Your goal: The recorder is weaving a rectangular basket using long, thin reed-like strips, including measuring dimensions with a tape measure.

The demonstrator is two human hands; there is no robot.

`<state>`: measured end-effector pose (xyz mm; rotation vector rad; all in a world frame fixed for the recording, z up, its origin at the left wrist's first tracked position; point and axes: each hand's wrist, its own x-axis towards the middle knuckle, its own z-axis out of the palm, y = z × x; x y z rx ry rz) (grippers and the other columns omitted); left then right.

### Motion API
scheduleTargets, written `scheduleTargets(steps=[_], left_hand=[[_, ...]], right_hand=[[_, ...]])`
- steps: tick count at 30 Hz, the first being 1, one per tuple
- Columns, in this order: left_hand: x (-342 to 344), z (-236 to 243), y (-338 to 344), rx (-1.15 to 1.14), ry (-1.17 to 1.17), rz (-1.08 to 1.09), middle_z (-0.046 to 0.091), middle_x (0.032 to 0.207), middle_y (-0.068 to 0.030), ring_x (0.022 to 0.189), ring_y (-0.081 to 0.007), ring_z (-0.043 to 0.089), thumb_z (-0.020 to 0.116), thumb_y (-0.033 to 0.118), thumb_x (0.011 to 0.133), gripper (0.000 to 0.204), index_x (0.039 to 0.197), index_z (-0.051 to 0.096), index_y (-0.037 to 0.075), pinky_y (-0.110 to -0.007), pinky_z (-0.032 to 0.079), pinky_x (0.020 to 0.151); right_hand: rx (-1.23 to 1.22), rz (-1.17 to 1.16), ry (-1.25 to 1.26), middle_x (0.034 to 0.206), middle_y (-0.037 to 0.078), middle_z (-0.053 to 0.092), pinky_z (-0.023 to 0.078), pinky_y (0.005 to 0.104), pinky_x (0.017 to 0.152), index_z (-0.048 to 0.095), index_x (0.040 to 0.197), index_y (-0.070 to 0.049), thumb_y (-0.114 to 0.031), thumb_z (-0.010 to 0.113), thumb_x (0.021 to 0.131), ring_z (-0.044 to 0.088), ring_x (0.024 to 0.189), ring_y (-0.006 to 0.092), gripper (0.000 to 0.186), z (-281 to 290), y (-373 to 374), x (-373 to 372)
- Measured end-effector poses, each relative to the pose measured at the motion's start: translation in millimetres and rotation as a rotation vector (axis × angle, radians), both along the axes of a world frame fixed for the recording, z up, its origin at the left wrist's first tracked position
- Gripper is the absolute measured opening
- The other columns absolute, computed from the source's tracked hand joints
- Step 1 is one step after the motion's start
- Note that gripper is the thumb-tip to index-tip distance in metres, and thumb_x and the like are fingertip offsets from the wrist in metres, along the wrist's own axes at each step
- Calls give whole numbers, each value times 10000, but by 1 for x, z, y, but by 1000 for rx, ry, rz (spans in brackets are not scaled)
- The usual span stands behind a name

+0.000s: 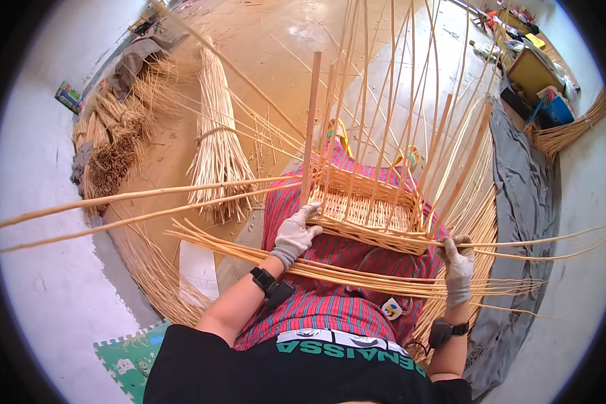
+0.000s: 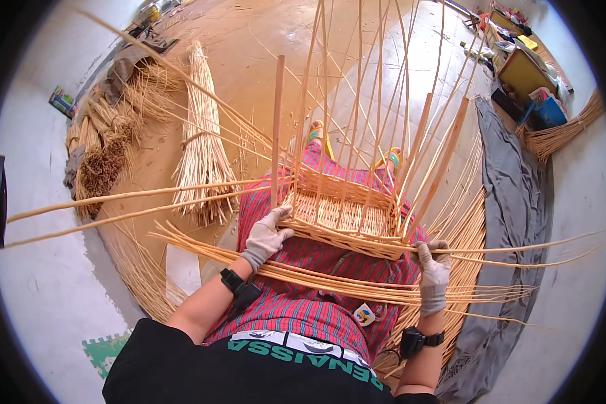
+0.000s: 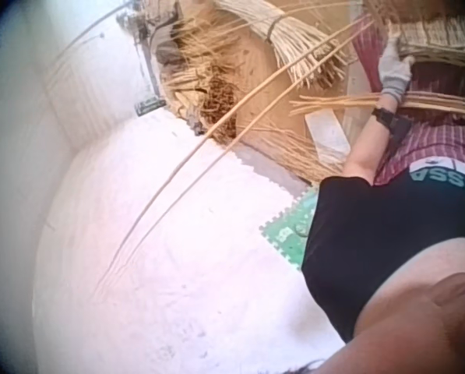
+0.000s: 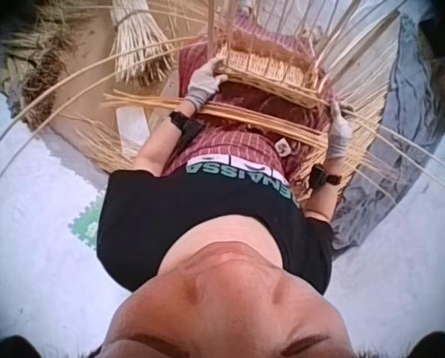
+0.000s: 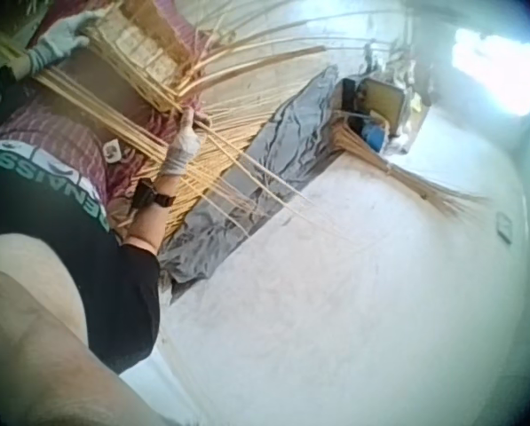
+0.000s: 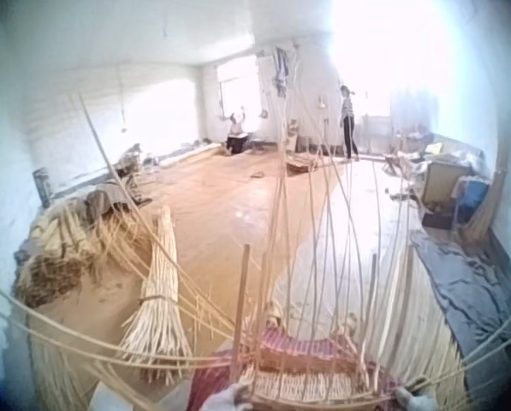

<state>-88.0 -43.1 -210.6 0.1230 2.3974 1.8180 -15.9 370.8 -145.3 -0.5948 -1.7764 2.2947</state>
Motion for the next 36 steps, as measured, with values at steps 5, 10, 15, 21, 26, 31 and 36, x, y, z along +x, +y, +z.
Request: scheduleTargets(steps=[5,10,15,21,26,31,36], left_hand=[[-15,5,50,-208,173,71,748,1118,-122,856,-177,721,633,218,1029,338,1329,606,66,-307,576,685],[-42,14,68,-388,-309,-226,716,801,-134,524,-194,665,473,528,1073,528,1293,623,73,-341,522,459],[-34,20,61,2,-593,-302,680,744,-73,461,-158,612,649,421,1031,381,1181,640,70,-312,496,418],[-27,4,69,214,-526,-212,720,863,-94,688,-207,744,677,231,1029,218,1102,631,31,-326,601,526],[-18,6,76,112,-487,-114,710,738,-84,581,-167,711,705,277,1015,268,1033,666,12,-287,543,482],[-18,16,85,144,-502,3,689,706,-84,542,-182,709,632,391,1050,412,1030,654,-20,-301,528,442],[-24,18,83,176,-560,5,706,742,-86,568,-203,726,579,398,1071,402,1071,658,4,-332,576,472]], right_hand=[[-70,61,-11,989,90,729,641,306,765,575,999,-98,-43,710,980,735,882,183,147,-12,18,-12],[-43,32,-18,984,61,724,648,354,810,586,987,-114,-30,729,964,738,903,197,168,-28,16,-8],[20,22,-67,1004,84,720,652,377,837,574,1021,-95,15,704,964,739,949,210,180,-13,6,-25],[311,311,102,997,105,712,639,358,829,552,1016,-47,80,695,925,736,950,241,211,31,0,-97],[746,434,145,1042,107,720,581,287,805,592,939,11,67,730,887,713,933,158,158,85,-46,-155],[1099,310,559,1650,293,299,405,384,1168,620,1435,-200,-23,745,860,280,1564,367,614,69,-156,-258],[126,-72,277,1402,145,539,450,377,1076,548,1481,-147,-202,708,992,518,1309,275,518,0,-198,-271]])
